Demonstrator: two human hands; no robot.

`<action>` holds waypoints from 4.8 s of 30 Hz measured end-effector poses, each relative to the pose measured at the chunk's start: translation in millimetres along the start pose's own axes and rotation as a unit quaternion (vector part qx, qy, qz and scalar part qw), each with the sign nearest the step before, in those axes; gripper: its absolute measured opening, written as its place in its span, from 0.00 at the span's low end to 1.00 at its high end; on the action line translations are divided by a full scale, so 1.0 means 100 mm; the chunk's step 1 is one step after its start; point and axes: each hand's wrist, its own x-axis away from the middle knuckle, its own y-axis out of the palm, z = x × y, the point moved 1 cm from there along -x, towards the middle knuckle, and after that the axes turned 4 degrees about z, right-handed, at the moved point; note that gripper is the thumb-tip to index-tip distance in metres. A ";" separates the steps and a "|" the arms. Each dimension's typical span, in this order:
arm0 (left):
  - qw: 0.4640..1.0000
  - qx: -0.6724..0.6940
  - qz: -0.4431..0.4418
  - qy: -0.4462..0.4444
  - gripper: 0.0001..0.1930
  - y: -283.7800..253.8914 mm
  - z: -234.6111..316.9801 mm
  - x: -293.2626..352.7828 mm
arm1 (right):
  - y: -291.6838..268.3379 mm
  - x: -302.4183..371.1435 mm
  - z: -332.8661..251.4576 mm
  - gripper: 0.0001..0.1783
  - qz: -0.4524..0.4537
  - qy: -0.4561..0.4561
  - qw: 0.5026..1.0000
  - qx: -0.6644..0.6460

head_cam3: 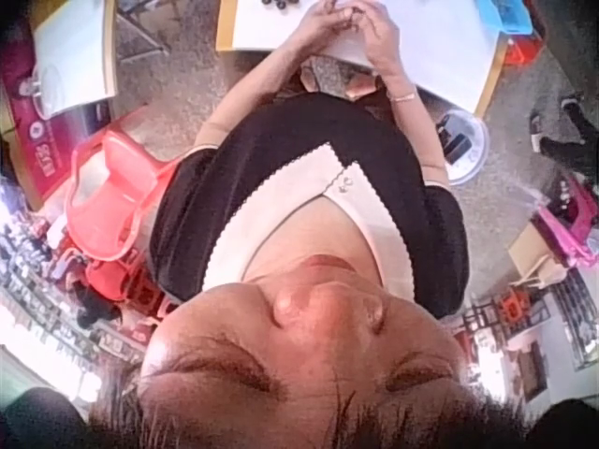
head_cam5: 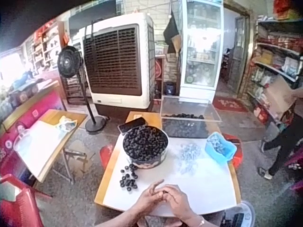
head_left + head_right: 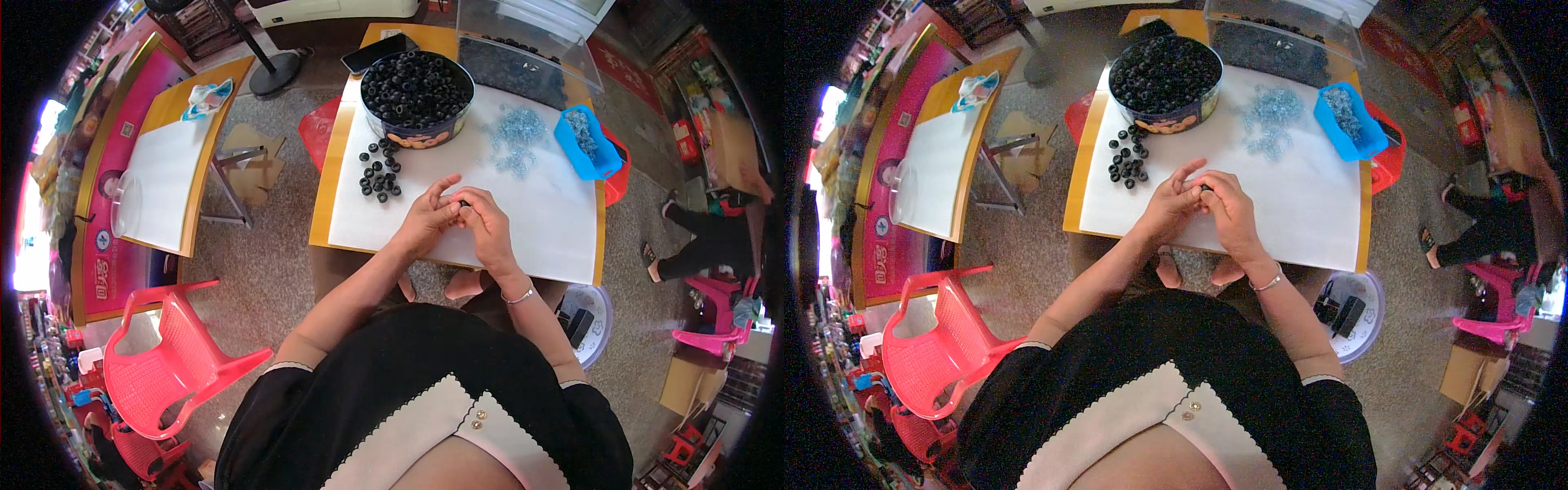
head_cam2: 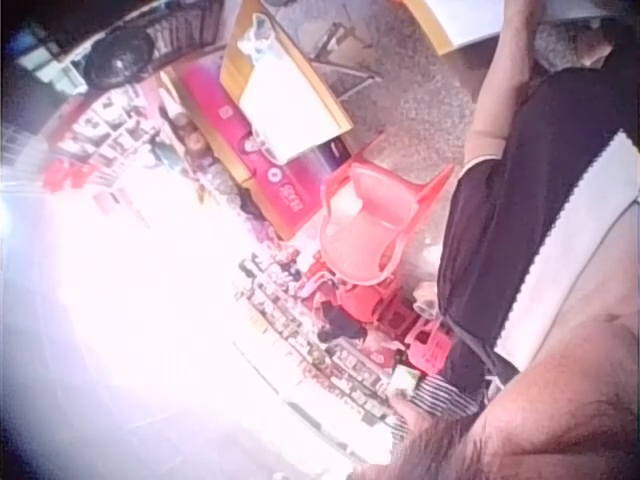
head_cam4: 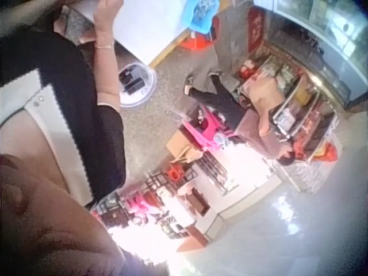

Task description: The person assembles plastic components by inserting small pins into black plastic pieces by hand.

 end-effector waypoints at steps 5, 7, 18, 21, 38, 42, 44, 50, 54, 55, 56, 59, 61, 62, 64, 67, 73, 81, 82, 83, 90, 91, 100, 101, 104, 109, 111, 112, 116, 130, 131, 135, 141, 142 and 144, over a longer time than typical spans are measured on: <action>1.000 0.010 -0.014 0.000 0.29 -0.01 0.02 -0.01 | 0.00 -0.04 -0.02 0.12 -0.013 0.007 0.999 -0.029; 1.000 0.013 -0.014 -0.002 0.29 0.00 0.03 -0.02 | -0.03 -0.06 0.02 0.12 -0.031 0.033 0.997 -0.065; 0.999 -0.010 -0.050 -0.005 0.29 0.03 0.00 -0.05 | -0.13 -0.09 -0.03 0.11 -0.047 0.069 0.991 -0.101; 0.999 -0.027 -0.020 -0.005 0.30 0.04 0.01 -0.02 | -0.10 -0.12 -0.05 0.11 -0.066 0.091 0.982 -0.153; 1.000 -0.007 -0.011 -0.009 0.21 0.05 0.06 -0.01 | -0.81 -2.49 -0.44 0.13 0.203 -0.191 0.945 0.171; 1.000 -0.004 -0.003 -0.029 0.19 0.08 0.03 -0.01 | -0.91 -2.97 -0.22 0.12 0.252 -0.172 0.888 0.344; 1.000 -0.005 -0.009 -0.028 0.19 0.06 0.03 -0.01 | -0.89 -3.04 -0.17 0.13 0.250 -0.147 0.879 0.379; 0.999 -0.006 -0.003 -0.035 0.17 0.07 0.03 -0.03 | -0.76 -2.90 -0.12 0.12 0.305 -0.203 0.835 0.411; 1.000 -0.011 0.001 -0.029 0.17 0.07 0.07 -0.02 | -0.27 -2.47 -0.21 0.06 0.081 -0.256 0.897 0.351; 0.999 -0.011 -0.001 -0.031 0.17 0.07 0.07 -0.03 | -0.11 -2.33 -0.21 0.05 0.021 -0.242 0.899 0.365; 0.999 -0.011 -0.003 -0.031 0.17 0.08 0.06 -0.04 | 0.00 -2.20 -0.18 0.05 0.001 -0.275 0.872 0.405; 0.999 -0.009 -0.010 -0.031 0.18 0.10 0.07 -0.04 | 0.23 -1.95 -0.08 0.05 -0.050 -0.295 0.816 0.495; 0.999 -0.005 -0.016 -0.030 0.18 0.10 0.07 -0.03 | 0.30 -1.93 -0.07 0.05 -0.082 -0.283 0.783 0.547; 0.999 -0.005 -0.016 -0.032 0.18 0.10 0.06 -0.04 | 0.32 -1.94 -0.07 0.04 -0.080 -0.257 0.791 0.550; 0.999 -0.006 -0.016 -0.035 0.18 0.09 0.05 -0.03 | 0.36 -1.96 -0.04 0.04 -0.078 -0.230 0.798 0.552; 0.999 -0.011 -0.015 -0.032 0.18 0.08 0.05 -0.02 | 0.37 -2.00 -0.03 0.05 -0.084 -0.206 0.820 0.528; 0.999 -0.010 -0.011 -0.033 0.18 0.10 0.07 -0.01 | 0.37 -1.99 0.07 0.07 -0.048 -0.157 0.882 0.442; 0.999 -0.010 -0.004 -0.035 0.18 0.10 0.06 -0.03 | 0.31 -2.00 0.06 0.10 -0.013 -0.171 0.903 0.394; 0.999 -0.011 -0.005 -0.036 0.18 0.12 0.06 -0.03 | 0.29 -1.98 0.05 0.10 -0.012 -0.170 0.903 0.394; 0.999 -0.013 -0.003 -0.029 0.17 0.14 0.07 -0.04 | 0.27 -1.96 0.02 0.10 0.012 -0.210 0.906 0.368; 1.000 0.007 0.009 -0.012 0.15 0.04 0.03 0.01 | 0.03 -1.23 -0.23 0.09 0.053 -0.191 0.971 0.135; 1.000 0.007 0.013 -0.014 0.15 0.04 0.03 0.03 | 0.01 -1.05 -0.24 0.09 0.051 -0.187 0.972 0.133; 0.997 -0.032 0.061 -0.030 0.14 0.04 0.02 -0.06 | -0.09 -0.16 -0.12 0.11 0.099 0.029 0.994 -0.034; 0.998 -0.030 0.044 -0.026 0.13 0.04 0.01 -0.08 | -0.09 -0.16 -0.10 0.12 0.114 0.010 0.993 -0.031; 0.999 -0.034 0.035 -0.017 0.12 0.03 0.01 -0.08 | -0.05 -0.14 -0.08 0.13 0.128 -0.024 0.991 -0.008; 0.999 -0.019 0.042 -0.010 0.10 0.04 0.04 -0.02 | 0.01 -0.09 -0.03 0.15 0.114 -0.038 0.993 0.002; 0.999 -0.014 0.035 -0.011 0.10 0.06 0.06 0.00 | 0.01 -0.06 -0.03 0.15 0.109 -0.045 0.993 0.000; 0.999 -0.011 0.027 -0.013 0.10 0.07 0.08 0.01 | 0.02 -0.05 -0.03 0.15 0.105 -0.053 0.993 -0.003; 1.000 0.001 0.005 -0.022 0.12 0.07 0.09 0.02 | 0.01 -0.03 -0.10 0.15 0.114 -0.030 0.993 -0.031; 1.000 0.007 0.021 -0.011 0.10 0.03 0.03 -0.02 | -0.07 -0.10 -0.19 0.14 0.073 -0.122 0.962 0.232; 1.000 0.007 0.022 -0.011 0.10 0.02 0.04 -0.02 | -0.06 -0.10 -0.19 0.14 0.071 -0.122 0.963 0.231; 0.999 0.024 -0.019 -0.017 0.11 0.01 0.03 -0.03 | -0.08 -0.10 -0.17 0.15 0.069 -0.061 0.990 0.110; 0.999 0.021 -0.027 -0.025 0.12 0.03 0.05 -0.01 | -0.08 -0.09 -0.16 0.14 0.061 -0.030 0.995 0.079; 0.999 0.021 -0.026 -0.026 0.12 0.05 0.06 0.00 | -0.09 -0.09 -0.18 0.14 0.056 -0.035 0.994 0.090; 0.999 0.015 -0.024 -0.023 0.13 0.02 0.06 -0.01 | -0.10 -0.10 -0.18 0.14 0.046 -0.064 0.989 0.123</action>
